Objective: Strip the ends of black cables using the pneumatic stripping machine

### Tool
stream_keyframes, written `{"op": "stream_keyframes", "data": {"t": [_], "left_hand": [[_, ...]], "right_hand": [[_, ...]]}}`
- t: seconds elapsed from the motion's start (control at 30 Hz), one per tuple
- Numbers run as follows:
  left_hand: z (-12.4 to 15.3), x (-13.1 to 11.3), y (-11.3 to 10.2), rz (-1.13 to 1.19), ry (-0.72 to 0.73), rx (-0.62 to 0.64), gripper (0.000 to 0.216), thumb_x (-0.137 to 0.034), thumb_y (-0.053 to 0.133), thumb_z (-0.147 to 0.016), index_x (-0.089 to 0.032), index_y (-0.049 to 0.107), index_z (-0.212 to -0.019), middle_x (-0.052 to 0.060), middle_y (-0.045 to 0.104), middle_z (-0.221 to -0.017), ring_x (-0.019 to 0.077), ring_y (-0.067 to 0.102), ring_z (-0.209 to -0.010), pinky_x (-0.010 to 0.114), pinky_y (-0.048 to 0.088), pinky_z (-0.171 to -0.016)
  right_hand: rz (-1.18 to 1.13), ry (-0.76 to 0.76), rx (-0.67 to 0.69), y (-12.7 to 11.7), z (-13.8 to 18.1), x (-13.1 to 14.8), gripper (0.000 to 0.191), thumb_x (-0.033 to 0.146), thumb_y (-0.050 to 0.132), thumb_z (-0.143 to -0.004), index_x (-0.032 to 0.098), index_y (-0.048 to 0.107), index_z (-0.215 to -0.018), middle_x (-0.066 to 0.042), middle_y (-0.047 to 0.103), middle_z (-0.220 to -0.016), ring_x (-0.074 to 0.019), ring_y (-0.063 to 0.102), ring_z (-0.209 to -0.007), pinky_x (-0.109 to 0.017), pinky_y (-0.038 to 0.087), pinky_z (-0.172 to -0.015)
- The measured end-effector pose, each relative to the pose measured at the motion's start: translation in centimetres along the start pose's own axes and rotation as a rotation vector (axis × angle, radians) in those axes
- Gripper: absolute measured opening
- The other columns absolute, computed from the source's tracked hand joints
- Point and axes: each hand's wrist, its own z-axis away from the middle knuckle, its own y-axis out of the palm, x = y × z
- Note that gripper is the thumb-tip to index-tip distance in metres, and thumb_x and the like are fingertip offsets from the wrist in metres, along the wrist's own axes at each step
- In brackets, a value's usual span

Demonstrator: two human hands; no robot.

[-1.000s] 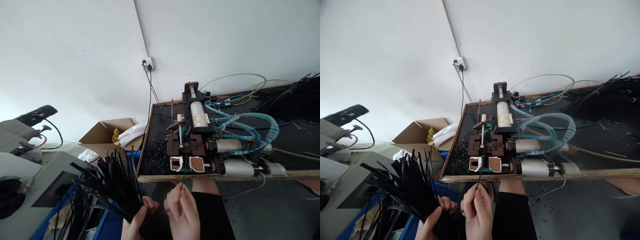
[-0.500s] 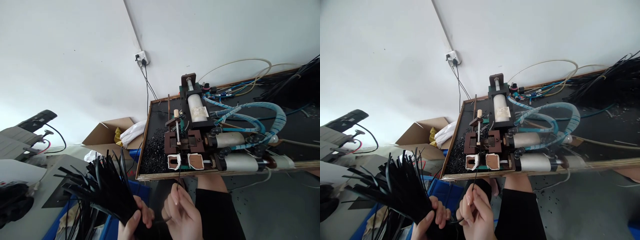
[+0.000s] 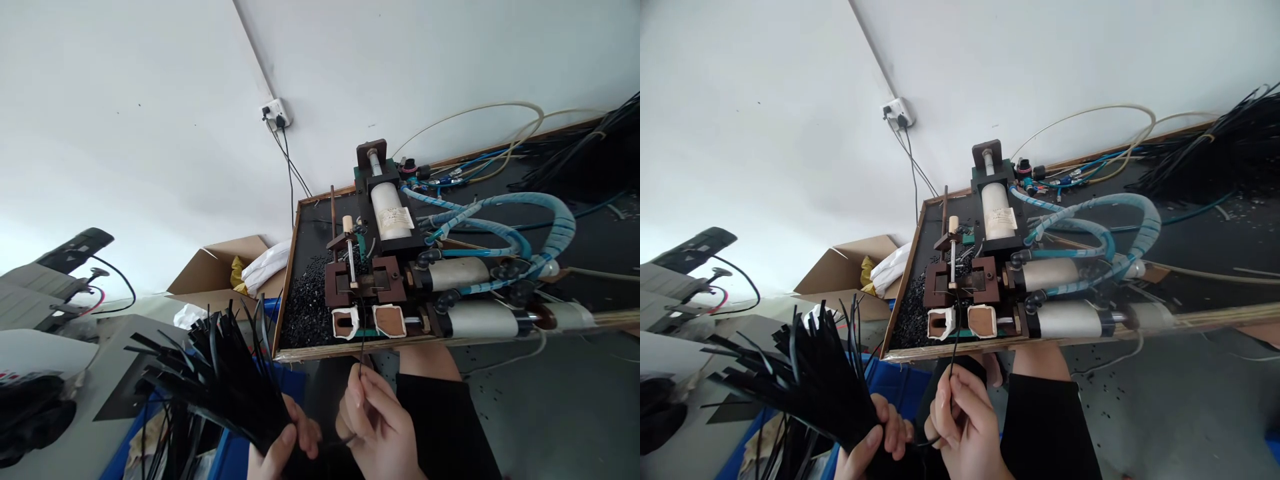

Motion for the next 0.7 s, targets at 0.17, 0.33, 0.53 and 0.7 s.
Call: {"op": "stream_keyframes", "data": {"t": [0.17, 0.33, 0.53, 0.7], "left_hand": [[-0.07, 0.43, -0.22, 0.002, -0.001, 0.016, 0.041, -0.046, 0.099, -0.069, -0.022, 0.068, -0.08, -0.004, 0.061, -0.056, 0.0146, 0.057, -0.049, 0.033, 0.05, -0.063], [-0.13, 0.35, -0.29, -0.008, -0.01, 0.021, 0.041, -0.045, 0.099, -0.069, -0.022, 0.067, -0.08, -0.004, 0.062, -0.057, 0.0151, 0.058, -0.05, 0.033, 0.05, -0.063], [-0.05, 0.08, -0.07, 0.0, -0.023, 0.016, 0.038, -0.042, 0.1, -0.068, -0.022, 0.07, -0.079, -0.004, 0.063, -0.057, 0.0148, 0.059, -0.049, 0.032, 0.051, -0.063], [-0.1, 0.29, -0.25, 0.005, -0.023, 0.022, 0.038, -0.042, 0.101, -0.068, -0.022, 0.071, -0.079, -0.004, 0.065, -0.056, 0.015, 0.061, -0.049, 0.032, 0.052, -0.063]], "right_hand": [[-0.026, 0.014, 0.013, -0.03, 0.04, 0.13, 0.037, 0.046, 0.079, -0.094, 0.019, 0.064, -0.072, 0.013, 0.029, -0.041, -0.0053, 0.011, -0.038, -0.021, 0.014, -0.045], [-0.056, 0.019, 0.01, -0.04, -0.05, 0.06, 0.036, 0.044, 0.079, -0.094, 0.019, 0.066, -0.072, 0.012, 0.031, -0.041, -0.0052, 0.011, -0.038, -0.02, 0.016, -0.045], [-0.062, 0.026, 0.023, 0.04, -0.14, 0.12, 0.036, 0.044, 0.08, -0.093, 0.019, 0.066, -0.072, 0.012, 0.03, -0.041, -0.0053, 0.012, -0.038, -0.02, 0.016, -0.044], [-0.066, 0.029, 0.029, -0.24, -0.12, -0.08, 0.034, 0.044, 0.079, -0.094, 0.018, 0.068, -0.074, 0.012, 0.03, -0.041, -0.0054, 0.012, -0.038, -0.021, 0.016, -0.044]]}}
